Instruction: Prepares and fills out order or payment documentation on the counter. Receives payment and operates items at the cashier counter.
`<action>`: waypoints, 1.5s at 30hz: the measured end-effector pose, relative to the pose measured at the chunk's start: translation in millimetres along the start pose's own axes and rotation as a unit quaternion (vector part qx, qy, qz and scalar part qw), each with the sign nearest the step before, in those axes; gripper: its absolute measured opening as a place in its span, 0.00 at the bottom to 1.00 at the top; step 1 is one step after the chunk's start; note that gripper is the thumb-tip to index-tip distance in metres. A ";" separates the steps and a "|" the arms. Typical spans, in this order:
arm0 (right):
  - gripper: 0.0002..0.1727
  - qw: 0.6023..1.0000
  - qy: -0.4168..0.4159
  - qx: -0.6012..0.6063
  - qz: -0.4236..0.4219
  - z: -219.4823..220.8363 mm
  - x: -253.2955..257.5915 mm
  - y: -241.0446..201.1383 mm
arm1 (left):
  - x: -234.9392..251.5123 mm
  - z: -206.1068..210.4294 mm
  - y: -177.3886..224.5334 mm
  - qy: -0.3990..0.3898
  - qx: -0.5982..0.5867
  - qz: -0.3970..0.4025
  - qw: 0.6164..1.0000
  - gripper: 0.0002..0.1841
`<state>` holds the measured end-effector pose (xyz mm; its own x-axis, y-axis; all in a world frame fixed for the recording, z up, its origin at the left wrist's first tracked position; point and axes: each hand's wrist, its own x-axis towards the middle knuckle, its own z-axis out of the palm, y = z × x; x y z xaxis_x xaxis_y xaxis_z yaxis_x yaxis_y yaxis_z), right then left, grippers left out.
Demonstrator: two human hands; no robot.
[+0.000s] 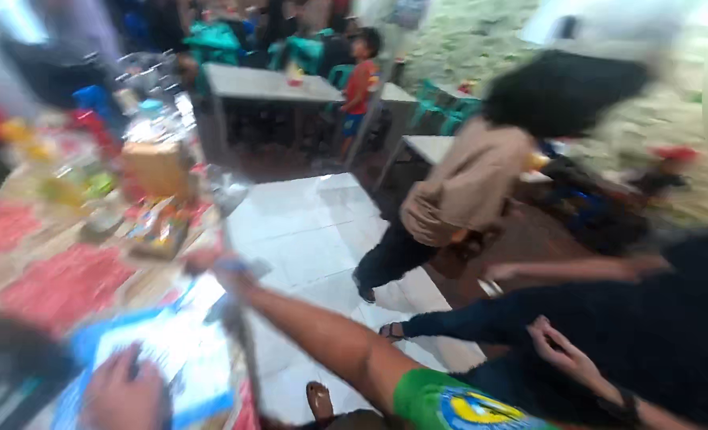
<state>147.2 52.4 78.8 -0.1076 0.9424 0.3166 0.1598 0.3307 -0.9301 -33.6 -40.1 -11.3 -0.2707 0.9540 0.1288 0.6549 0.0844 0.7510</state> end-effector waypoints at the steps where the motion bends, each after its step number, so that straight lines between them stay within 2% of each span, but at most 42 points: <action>1: 0.17 1.000 -0.007 0.028 0.008 -13.4 10.3 -6.4 | -2.0 -0.2 1.3 0.002 0.010 -0.009 1.000 0.18; 3: 0.21 0.987 -0.051 0.150 -0.030 -21.4 30.7 -2.3 | -0.4 -4.0 0.2 0.001 0.037 -0.047 0.998 0.17; 6: 0.16 0.965 -0.095 0.244 0.013 -0.4 37.7 15.3 | 7.6 -3.4 -4.8 -0.018 0.049 -0.069 0.996 0.18; 9: 0.06 0.965 -0.156 0.187 0.093 39.1 18.4 50.7 | 8.7 -2.4 -5.3 -0.037 0.062 -0.081 0.994 0.18; 11: 0.13 0.967 -0.196 0.118 0.116 65.2 7.8 66.8 | 8.7 -1.4 -4.9 -0.032 0.068 -0.090 0.993 0.18; 12: 0.16 0.968 -0.214 0.071 0.112 75.9 4.5 72.6 | 8.4 0.9 -5.7 -0.021 0.073 -0.092 0.993 0.17; 15: 0.10 0.967 -0.248 -0.021 0.062 92.9 -0.3 92.6 | 9.3 3.7 -6.6 -0.025 0.082 -0.109 0.990 0.17; 20: 0.16 0.979 -0.193 -0.058 0.040 93.0 -2.7 107.9 | 9.9 4.9 -6.2 -0.029 0.088 -0.131 0.987 0.16; 30: 0.20 0.966 -0.214 -0.145 0.017 96.2 -0.9 107.1 | 8.2 9.9 -6.3 -0.021 0.105 -0.133 0.985 0.17; 45: 0.20 0.969 -0.203 -0.138 0.011 93.9 -1.3 102.8 | 8.1 10.7 -7.4 -0.014 0.091 -0.129 0.987 0.17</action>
<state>71.7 80.6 -34.7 -0.4704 0.8702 0.1464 0.4159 0.3650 -0.8329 -33.1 -29.9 -22.8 -0.4271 0.9015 -0.0705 0.6841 0.3731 0.6267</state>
